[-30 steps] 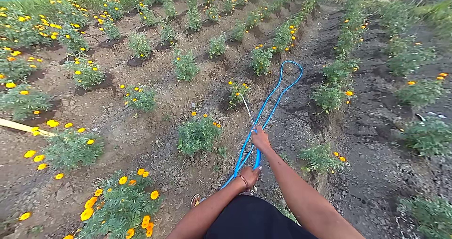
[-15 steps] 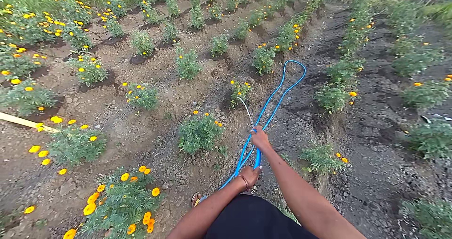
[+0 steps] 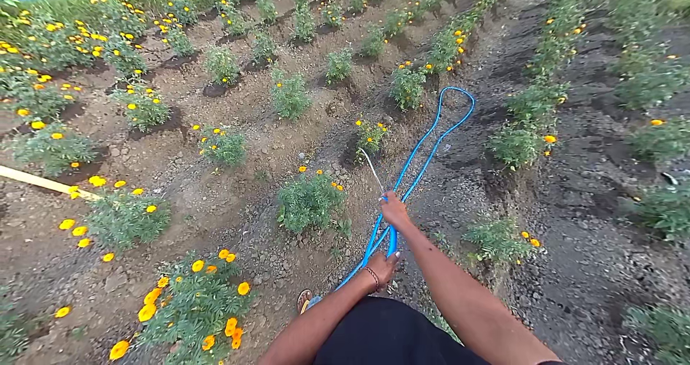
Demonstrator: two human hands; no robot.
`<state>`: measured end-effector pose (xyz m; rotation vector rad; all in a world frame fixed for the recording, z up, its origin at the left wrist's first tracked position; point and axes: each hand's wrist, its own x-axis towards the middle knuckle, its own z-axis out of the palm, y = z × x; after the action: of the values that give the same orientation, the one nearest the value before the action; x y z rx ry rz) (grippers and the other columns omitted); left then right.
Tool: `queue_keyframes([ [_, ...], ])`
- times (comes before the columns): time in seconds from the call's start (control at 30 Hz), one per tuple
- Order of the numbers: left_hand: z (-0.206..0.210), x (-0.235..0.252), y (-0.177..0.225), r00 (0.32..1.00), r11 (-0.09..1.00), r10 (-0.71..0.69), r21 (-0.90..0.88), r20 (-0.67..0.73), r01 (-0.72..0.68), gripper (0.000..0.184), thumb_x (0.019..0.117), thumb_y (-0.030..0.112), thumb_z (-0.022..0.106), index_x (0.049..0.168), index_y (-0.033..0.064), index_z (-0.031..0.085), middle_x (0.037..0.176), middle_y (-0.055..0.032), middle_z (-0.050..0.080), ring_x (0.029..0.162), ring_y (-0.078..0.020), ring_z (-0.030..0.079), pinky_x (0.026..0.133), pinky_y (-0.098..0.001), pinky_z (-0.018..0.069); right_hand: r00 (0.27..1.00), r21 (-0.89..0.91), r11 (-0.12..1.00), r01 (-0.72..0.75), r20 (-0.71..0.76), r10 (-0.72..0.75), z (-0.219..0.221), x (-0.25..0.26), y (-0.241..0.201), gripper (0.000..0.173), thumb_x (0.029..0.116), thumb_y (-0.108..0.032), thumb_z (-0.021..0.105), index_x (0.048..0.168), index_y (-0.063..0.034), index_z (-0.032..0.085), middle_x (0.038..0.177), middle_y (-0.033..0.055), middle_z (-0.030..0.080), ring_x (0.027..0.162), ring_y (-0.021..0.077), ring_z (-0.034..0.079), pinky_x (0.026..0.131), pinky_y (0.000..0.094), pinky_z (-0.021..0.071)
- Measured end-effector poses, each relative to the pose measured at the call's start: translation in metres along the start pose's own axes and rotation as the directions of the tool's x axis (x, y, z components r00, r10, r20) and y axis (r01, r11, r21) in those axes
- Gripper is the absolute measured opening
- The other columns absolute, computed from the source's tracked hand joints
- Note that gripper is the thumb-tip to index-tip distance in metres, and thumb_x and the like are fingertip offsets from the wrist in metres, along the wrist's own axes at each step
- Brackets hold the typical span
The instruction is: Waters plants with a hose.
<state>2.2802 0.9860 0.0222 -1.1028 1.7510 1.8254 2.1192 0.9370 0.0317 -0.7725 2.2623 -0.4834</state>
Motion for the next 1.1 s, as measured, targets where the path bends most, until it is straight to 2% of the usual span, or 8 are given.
queue_keyframes([
  [0.27,0.0,-0.003,-0.002,1.0,1.0,-0.012,-0.007,-0.015,0.012,0.059,0.1106,0.055,0.028,0.098,0.0038,0.056,0.071,-0.0038,0.048,0.053,-0.0163,0.047,0.054,-0.0335,0.0456,1.0,-0.011,1.0,0.0,0.027,0.001,0.005,-0.001,-0.003,0.039,0.1114,-0.023,0.038,0.147,-0.0078,0.047,0.129,0.0228,0.064,0.121,0.0373,0.063,0.101,0.0536,0.0495],
  [0.5,0.001,-0.008,-0.002,1.0,1.0,-0.016,-0.002,-0.006,0.016,0.06,0.1112,0.053,0.026,0.099,0.0034,0.057,0.07,-0.0035,0.049,0.052,-0.0155,0.048,0.054,-0.0329,0.0459,0.999,-0.016,1.0,-0.001,0.037,0.001,0.011,0.003,0.002,0.039,0.1109,-0.023,0.04,0.145,-0.0071,0.048,0.129,0.0233,0.064,0.119,0.0374,0.064,0.1,0.0538,0.0502],
  [0.57,0.001,-0.007,-0.004,1.0,1.0,-0.009,-0.007,-0.005,0.009,0.06,0.111,0.054,0.027,0.097,0.0039,0.056,0.069,-0.0029,0.048,0.051,-0.0151,0.047,0.053,-0.0319,0.0453,0.999,-0.021,1.0,-0.001,0.05,0.002,0.013,0.004,0.005,0.038,0.111,-0.023,0.04,0.145,-0.0076,0.047,0.127,0.0227,0.064,0.114,0.0364,0.066,0.095,0.0528,0.0519],
  [0.7,0.001,-0.007,-0.006,1.0,1.0,-0.022,-0.002,0.002,0.022,0.059,0.1112,0.053,0.026,0.098,0.004,0.056,0.07,-0.0028,0.047,0.051,-0.0148,0.046,0.053,-0.0317,0.0449,0.998,-0.026,1.0,-0.007,0.066,0.009,0.017,0.005,0.006,0.039,0.1111,-0.023,0.04,0.146,-0.0067,0.047,0.13,0.0236,0.064,0.119,0.0372,0.064,0.1,0.0537,0.0501],
  [0.83,0.002,-0.008,-0.006,1.0,1.0,-0.024,0.012,0.002,0.024,0.06,0.1111,0.054,0.026,0.099,0.0034,0.056,0.071,-0.0036,0.047,0.053,-0.0159,0.047,0.054,-0.0329,0.0453,0.996,-0.02,1.0,-0.017,0.082,0.018,0.019,0.005,0.008,0.038,0.111,-0.023,0.039,0.145,-0.0074,0.046,0.125,0.0231,0.065,0.112,0.0362,0.066,0.095,0.0523,0.0519],
  [1.1,0.004,-0.006,-0.008,1.0,0.999,-0.021,0.026,-0.001,0.021,0.06,0.111,0.054,0.027,0.094,0.0038,0.056,0.069,-0.0032,0.047,0.052,-0.0153,0.047,0.053,-0.0324,0.0449,0.995,-0.032,0.999,-0.015,0.094,0.018,0.018,0.002,0.01,0.039,0.1112,-0.023,0.038,0.147,-0.007,0.046,0.128,0.0235,0.063,0.114,0.0362,0.066,0.096,0.0521,0.0519],
])
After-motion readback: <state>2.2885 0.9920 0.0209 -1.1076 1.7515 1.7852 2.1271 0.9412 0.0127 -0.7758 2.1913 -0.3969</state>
